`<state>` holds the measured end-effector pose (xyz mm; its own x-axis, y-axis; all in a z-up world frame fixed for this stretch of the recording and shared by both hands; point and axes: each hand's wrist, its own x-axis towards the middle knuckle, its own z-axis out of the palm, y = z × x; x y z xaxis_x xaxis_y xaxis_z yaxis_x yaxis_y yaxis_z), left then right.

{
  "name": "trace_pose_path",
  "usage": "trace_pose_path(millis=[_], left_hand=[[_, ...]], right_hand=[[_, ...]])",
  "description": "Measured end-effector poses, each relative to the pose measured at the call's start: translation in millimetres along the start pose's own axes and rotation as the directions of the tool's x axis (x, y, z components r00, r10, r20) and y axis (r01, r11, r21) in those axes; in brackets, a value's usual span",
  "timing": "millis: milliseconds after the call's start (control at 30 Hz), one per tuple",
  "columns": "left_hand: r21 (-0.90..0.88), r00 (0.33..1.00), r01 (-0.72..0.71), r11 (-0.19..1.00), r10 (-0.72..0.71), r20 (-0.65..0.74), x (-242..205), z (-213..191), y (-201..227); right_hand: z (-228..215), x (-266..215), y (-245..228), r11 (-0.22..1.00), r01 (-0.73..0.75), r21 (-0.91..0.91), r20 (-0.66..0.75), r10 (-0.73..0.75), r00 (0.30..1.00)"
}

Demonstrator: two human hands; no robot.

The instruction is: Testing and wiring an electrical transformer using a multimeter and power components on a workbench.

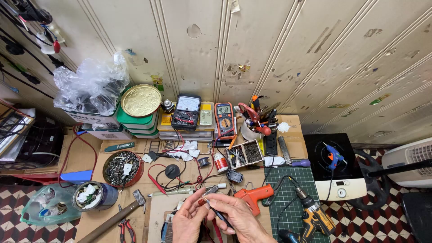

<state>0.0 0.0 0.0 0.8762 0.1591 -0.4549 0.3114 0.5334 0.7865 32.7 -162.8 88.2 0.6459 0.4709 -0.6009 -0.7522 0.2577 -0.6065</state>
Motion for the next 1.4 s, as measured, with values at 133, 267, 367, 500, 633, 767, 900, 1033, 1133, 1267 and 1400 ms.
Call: trace_pose_path(millis=[133,267,367,500,633,767,900,1033,1133,1267,1400], left_hand=[[-0.007,1.000,0.007,1.000,-0.007,0.001,1.9,-3.6,-2.7],[-0.012,1.000,0.009,1.000,-0.009,-0.015,0.4,-2.6,-1.0],[-0.017,0.999,0.022,1.000,-0.022,-0.031,-0.1,-1.8,-0.6],[-0.012,1.000,0.016,1.000,-0.016,-0.024,0.8,-2.1,-1.1],[-0.001,1.000,0.020,1.000,-0.020,-0.025,1.9,-0.8,0.5],[0.015,1.000,0.013,1.000,-0.013,-0.023,1.0,0.5,1.3],[0.019,0.999,0.033,0.999,-0.032,-0.033,0.5,0.1,1.0],[0.019,0.999,0.014,1.000,-0.013,-0.036,-0.1,1.3,0.4],[0.018,0.999,0.000,1.000,0.001,-0.039,-1.3,2.0,0.4],[0.011,0.999,0.016,1.000,-0.016,-0.042,-1.2,2.2,1.0],[0.016,0.999,0.021,1.000,-0.021,-0.039,-0.1,2.0,0.0]], right_hand=[[0.4,1.8,-1.4,1.000,-0.002,-0.009,0.022,0.003,1.000],[1.7,1.5,-2.1,1.000,0.007,-0.022,0.026,-0.006,1.000],[2.8,-0.3,-3.4,1.000,0.009,-0.021,0.033,-0.008,0.999],[2.6,0.2,-4.0,0.999,0.014,-0.032,0.031,-0.013,0.999],[-1.1,2.5,-1.9,1.000,0.015,-0.015,0.045,-0.014,0.999],[-1.3,2.1,-2.4,1.000,-0.002,-0.013,0.015,0.002,1.000],[-2.5,3.7,-0.6,1.000,-0.010,-0.006,0.010,0.010,1.000],[-1.0,2.1,-1.9,1.000,-0.008,-0.008,0.016,0.008,1.000],[-0.7,1.7,-2.0,1.000,-0.001,-0.003,0.027,0.001,1.000],[0.6,0.5,-3.4,1.000,-0.017,0.004,0.007,0.017,1.000],[0.2,-0.3,-3.6,1.000,-0.013,0.015,0.014,0.013,1.000]])
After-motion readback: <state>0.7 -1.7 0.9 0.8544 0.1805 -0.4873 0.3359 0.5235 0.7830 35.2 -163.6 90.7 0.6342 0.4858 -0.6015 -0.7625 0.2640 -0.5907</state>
